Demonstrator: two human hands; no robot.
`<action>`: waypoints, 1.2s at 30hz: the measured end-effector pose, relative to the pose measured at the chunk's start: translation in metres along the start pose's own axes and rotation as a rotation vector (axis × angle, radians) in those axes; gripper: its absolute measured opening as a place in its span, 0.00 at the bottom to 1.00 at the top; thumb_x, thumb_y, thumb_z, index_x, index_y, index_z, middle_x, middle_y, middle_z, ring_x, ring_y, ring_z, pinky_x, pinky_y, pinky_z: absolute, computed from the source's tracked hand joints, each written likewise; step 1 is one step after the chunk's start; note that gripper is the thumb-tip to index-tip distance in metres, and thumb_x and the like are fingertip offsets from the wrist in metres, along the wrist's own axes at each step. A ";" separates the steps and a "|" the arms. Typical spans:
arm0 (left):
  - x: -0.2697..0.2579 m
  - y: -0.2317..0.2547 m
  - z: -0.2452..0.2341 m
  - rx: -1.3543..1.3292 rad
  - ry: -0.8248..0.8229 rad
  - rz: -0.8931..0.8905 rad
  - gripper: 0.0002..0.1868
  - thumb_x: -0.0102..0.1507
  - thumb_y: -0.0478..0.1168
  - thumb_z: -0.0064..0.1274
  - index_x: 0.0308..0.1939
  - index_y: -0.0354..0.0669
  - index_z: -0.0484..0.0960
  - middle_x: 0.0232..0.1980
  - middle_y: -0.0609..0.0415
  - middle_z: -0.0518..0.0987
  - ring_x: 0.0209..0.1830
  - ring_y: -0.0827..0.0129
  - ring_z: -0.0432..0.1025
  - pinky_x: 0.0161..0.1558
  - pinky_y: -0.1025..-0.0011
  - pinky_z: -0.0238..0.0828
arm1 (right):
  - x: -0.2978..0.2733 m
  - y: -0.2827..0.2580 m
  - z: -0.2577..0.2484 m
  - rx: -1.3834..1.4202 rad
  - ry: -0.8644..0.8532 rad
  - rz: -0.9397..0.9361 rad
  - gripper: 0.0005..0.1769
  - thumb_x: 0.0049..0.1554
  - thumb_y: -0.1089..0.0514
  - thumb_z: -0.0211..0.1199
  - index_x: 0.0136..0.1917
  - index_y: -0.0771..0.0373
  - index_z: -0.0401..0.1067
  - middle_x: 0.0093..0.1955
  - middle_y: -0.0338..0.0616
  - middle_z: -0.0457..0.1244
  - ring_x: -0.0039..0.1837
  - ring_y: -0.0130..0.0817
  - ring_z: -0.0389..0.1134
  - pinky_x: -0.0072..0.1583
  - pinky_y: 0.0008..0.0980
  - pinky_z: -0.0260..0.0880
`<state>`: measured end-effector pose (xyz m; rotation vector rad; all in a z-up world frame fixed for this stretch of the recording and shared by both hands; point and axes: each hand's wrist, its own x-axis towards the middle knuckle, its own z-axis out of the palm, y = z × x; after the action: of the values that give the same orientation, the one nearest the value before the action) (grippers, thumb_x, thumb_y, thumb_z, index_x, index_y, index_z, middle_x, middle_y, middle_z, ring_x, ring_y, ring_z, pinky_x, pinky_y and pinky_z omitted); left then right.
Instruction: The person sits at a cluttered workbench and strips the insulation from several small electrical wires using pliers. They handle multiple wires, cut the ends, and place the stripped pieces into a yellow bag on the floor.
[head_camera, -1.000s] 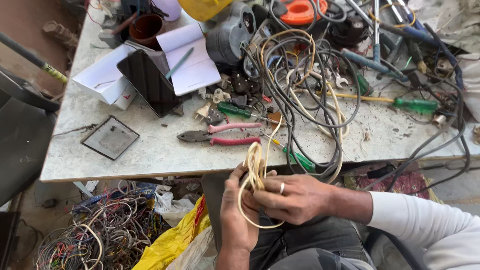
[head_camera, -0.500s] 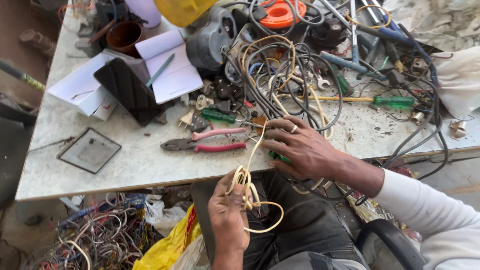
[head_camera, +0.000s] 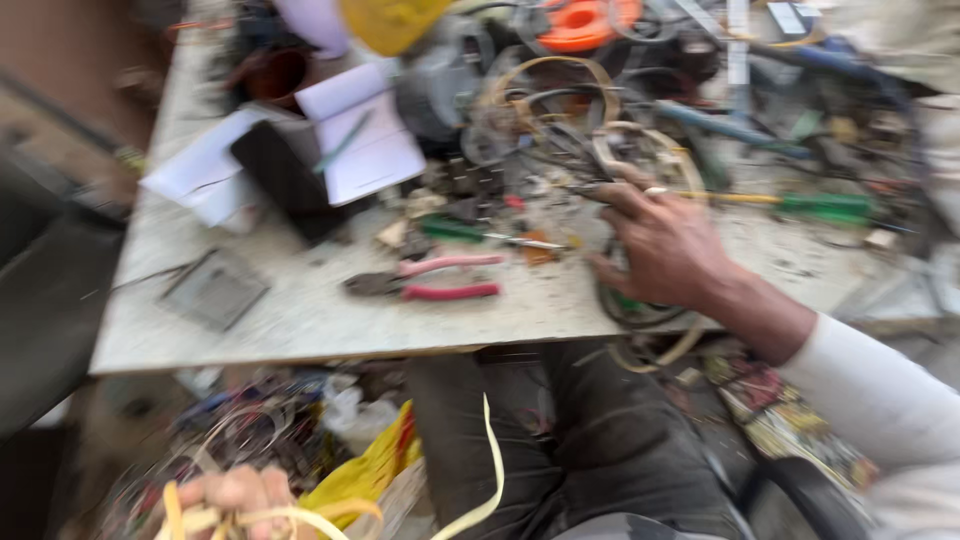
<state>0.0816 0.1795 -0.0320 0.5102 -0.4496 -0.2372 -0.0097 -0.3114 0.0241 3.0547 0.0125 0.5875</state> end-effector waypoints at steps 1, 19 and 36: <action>-0.003 0.009 0.004 0.030 -0.005 0.013 0.19 0.72 0.39 0.49 0.66 0.34 0.74 0.50 0.41 0.80 0.45 0.58 0.75 0.46 0.62 0.75 | -0.002 0.002 0.006 0.017 -0.009 0.009 0.28 0.50 0.41 0.68 0.53 0.65 0.78 0.66 0.46 0.63 0.72 0.49 0.62 0.64 0.45 0.68; 0.141 0.039 -0.050 1.239 0.500 0.012 0.17 0.69 0.33 0.53 0.61 0.30 0.80 0.53 0.45 0.80 0.48 0.68 0.72 0.50 0.70 0.71 | -0.032 0.039 0.117 0.130 0.144 -0.072 0.25 0.47 0.47 0.74 0.53 0.64 0.79 0.65 0.49 0.66 0.78 0.49 0.58 0.74 0.44 0.65; 0.151 0.050 -0.026 1.728 0.416 0.092 0.23 0.56 0.27 0.66 0.55 0.28 0.80 0.48 0.46 0.85 0.41 0.71 0.82 0.40 0.75 0.79 | -0.054 0.059 0.181 0.306 0.056 -0.009 0.30 0.55 0.42 0.70 0.60 0.68 0.75 0.66 0.57 0.64 0.62 0.42 0.70 0.62 0.35 0.75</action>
<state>0.2317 0.1832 0.0267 2.1685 -0.1641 0.4358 0.0072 -0.3765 -0.1619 3.3271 0.1300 0.7341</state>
